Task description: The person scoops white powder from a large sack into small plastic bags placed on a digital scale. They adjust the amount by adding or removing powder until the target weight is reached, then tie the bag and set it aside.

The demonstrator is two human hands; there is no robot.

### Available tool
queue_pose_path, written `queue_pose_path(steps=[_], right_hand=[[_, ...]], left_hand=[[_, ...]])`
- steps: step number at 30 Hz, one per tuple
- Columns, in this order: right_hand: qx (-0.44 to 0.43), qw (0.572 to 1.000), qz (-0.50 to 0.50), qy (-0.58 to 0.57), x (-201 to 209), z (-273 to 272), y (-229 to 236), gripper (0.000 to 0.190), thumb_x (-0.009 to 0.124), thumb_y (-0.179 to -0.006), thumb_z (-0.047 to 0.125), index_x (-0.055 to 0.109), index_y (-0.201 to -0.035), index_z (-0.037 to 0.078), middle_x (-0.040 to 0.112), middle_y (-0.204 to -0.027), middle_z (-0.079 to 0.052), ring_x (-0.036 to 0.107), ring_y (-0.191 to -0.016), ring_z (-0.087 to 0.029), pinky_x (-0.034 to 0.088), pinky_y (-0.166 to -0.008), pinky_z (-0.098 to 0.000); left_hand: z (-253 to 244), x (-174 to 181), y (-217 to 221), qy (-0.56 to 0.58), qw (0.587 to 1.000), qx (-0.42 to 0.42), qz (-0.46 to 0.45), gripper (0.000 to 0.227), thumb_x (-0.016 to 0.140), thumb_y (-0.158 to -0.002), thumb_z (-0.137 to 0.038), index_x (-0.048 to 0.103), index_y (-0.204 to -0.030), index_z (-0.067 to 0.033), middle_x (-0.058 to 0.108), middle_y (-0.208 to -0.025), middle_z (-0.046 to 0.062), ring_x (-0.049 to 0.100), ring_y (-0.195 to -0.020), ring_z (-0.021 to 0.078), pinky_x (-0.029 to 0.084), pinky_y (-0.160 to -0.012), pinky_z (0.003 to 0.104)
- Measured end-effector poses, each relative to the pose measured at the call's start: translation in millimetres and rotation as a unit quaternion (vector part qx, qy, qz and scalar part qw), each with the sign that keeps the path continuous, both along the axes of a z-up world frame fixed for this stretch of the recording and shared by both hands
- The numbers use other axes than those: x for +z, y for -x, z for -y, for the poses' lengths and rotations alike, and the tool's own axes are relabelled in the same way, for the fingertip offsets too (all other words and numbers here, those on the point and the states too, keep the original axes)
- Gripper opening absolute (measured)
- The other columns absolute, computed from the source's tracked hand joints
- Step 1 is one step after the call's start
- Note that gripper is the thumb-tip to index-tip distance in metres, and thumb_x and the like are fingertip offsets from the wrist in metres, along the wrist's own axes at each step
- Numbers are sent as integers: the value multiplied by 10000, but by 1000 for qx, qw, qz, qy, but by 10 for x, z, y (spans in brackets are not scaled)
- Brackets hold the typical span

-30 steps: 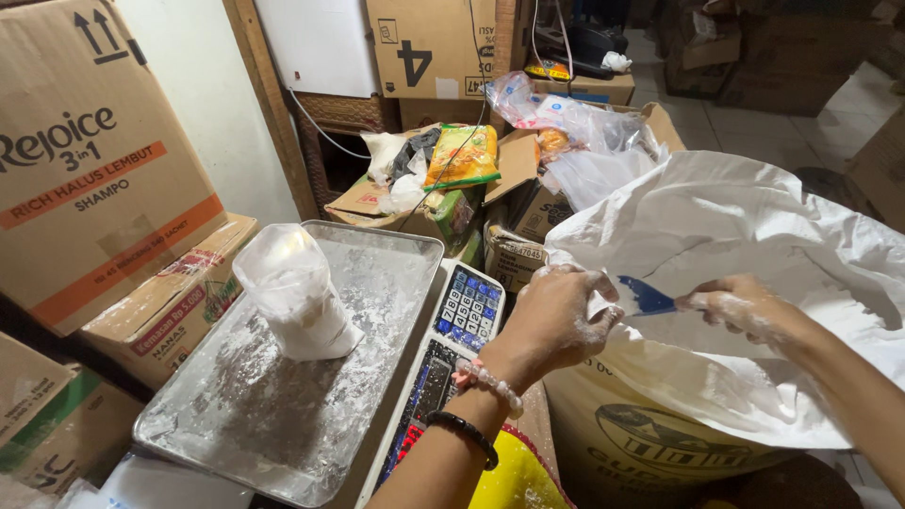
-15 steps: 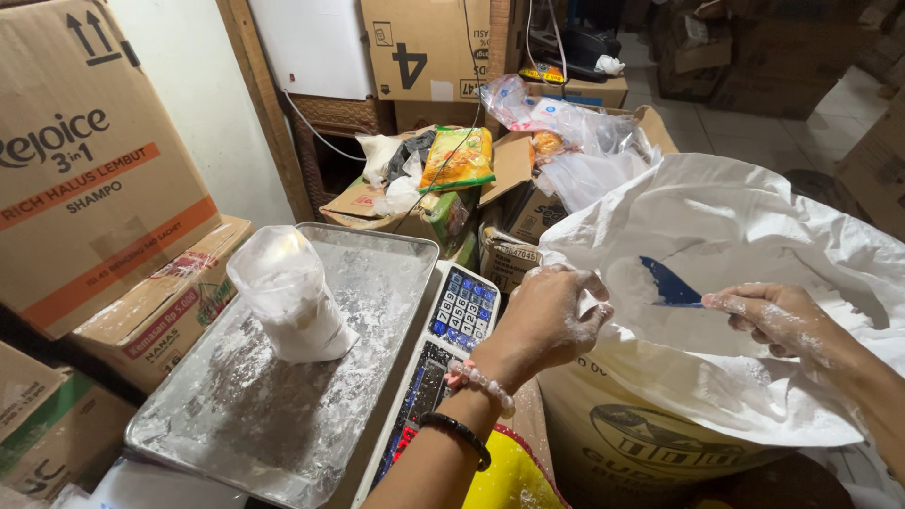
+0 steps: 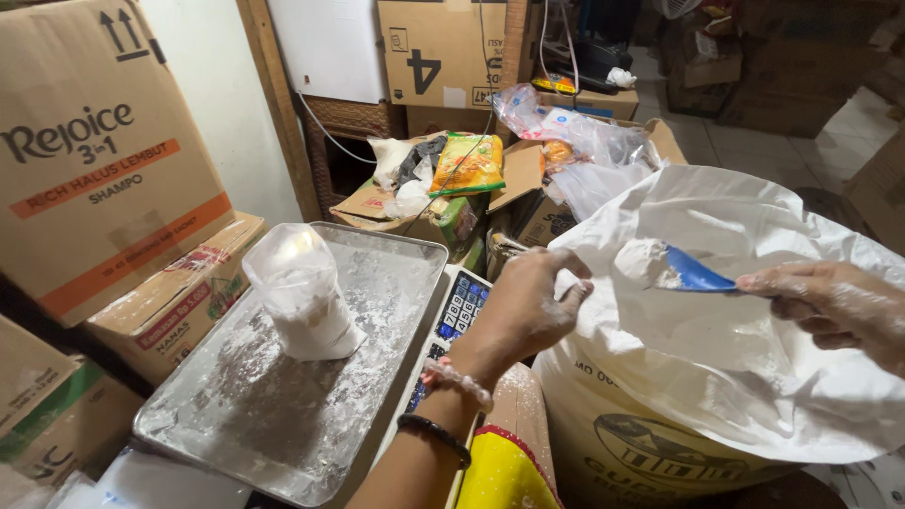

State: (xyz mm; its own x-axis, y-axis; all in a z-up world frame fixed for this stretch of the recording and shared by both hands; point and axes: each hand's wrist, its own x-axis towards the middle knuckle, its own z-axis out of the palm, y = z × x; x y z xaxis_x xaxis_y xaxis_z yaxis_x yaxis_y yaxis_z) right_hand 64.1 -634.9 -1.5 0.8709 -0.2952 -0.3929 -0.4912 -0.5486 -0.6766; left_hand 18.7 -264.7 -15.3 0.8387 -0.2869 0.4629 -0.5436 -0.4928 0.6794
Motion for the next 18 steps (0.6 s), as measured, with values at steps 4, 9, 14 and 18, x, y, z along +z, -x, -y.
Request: queue_pose_path(steps=[4,9,14,18], right_hand=[[25,999,-10,-32,299,-90,-46,433,655,-940,413,691,-1132,27,336,-514,18,199,-370,-135,144,-367,-323],[73,994,-9,-83,441,-168,-167,440,624,-977,393,684,-1150,-6,322,-501,30,227,-350,-110,154,-330,-309],[106,992,24,-61,535,-572,-170,409,645,-951,393,693,-1067,4,320,-513,29,226,-383,-110,165,-369,-311],[166,982,54,-67,672,-1058,-157,380,668,-931,400,695,-993,26,323,-522,32,231,-411,-109,178,-397,-314]], left_hand=[[-239,161,39,39,994,24,-99,236,639,-932,-241,726,-1093,-92,716,-1021,185,741,-923,294,592,-875,394],[-590,327,112,44,996,73,-18,213,666,-915,-205,760,-1052,-73,752,-1096,182,720,-1038,294,550,-932,391],[-948,488,166,88,989,81,-93,219,619,-957,-207,719,-1116,-95,721,-1219,135,697,-1114,276,592,-943,392],[-1292,611,250,99,985,119,-76,218,614,-951,-203,713,-1116,-99,750,-1182,125,752,-1077,257,637,-938,389]])
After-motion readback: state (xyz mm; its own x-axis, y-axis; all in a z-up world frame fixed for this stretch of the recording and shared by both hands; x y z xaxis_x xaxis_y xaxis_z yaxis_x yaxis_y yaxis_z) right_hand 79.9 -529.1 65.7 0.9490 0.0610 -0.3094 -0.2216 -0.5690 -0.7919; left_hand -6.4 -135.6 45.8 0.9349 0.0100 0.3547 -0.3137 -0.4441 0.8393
